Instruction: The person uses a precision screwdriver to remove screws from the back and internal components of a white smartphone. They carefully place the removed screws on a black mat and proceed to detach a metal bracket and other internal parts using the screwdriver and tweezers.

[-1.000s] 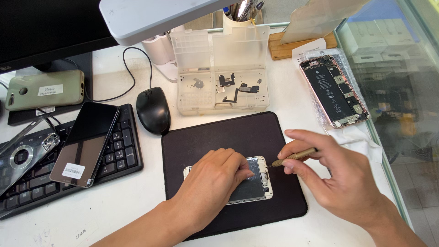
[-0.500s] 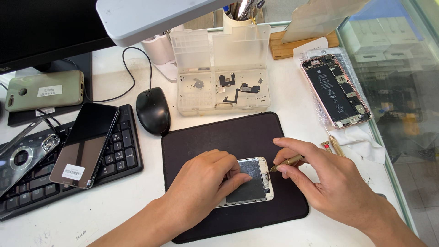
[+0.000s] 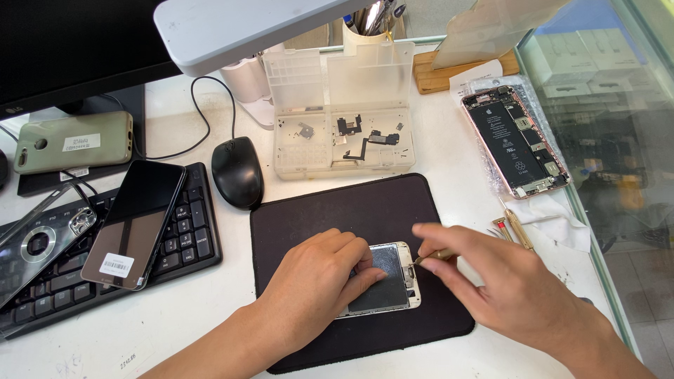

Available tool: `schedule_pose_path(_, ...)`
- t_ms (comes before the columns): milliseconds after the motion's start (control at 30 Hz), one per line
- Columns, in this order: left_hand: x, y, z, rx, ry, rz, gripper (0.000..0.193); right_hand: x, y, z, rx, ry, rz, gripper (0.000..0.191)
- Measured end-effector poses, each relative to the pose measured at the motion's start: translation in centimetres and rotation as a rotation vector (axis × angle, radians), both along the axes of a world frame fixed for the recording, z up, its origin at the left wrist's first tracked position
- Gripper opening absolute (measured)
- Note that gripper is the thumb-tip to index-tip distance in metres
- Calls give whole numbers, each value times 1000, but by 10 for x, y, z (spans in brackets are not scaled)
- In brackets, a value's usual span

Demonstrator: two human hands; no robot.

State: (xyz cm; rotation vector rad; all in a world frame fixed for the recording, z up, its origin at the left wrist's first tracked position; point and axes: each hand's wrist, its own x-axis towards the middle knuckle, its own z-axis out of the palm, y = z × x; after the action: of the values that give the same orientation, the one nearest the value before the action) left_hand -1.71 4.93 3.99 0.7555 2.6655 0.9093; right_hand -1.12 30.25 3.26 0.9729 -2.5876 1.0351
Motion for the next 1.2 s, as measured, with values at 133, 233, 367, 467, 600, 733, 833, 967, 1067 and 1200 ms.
schedule_pose_path(133, 3, 4, -2, 25, 98, -22, 24, -5, -3, 18, 286, -10, 90, 20)
schedule_pose_path(233, 4, 5, -5, -2, 112, -30, 22, -11, -12, 31, 554, -183, 53, 22)
schedule_pose_path(367, 3, 5, -8, -2, 156, -33, 24, -13, -19, 43, 617, -379, 94, 8)
schedule_pose_path(467, 3, 5, -9, -12, 167, -42, 25, -12, -17, 44, 449, -342, 124, 25)
schedule_pose_path(600, 3, 3, -11, -1, 207, -60, 25, -11, -14, 37, 518, -188, 67, 27)
schedule_pose_path(733, 0, 1, -12, 4, 203, -80, 27, -13, -12, 33, 432, -166, 160, 36)
schedule_pose_path(833, -2, 2, -11, -6, 175, -91, 28, -15, -12, 33, 447, -110, 117, 34)
schedule_pose_path(967, -4, 2, -7, 8, 131, -82, 28, -15, -12, 32, 458, -206, 8, 50)
schedule_pose_path(1067, -4, 2, -3, 18, 83, -81, 28, -14, -9, 30, 451, -314, -68, 47)
schedule_pose_path(1200, -2, 1, -1, 78, 74, -59, 27, -13, 1, 30, 147, -434, -64, 63)
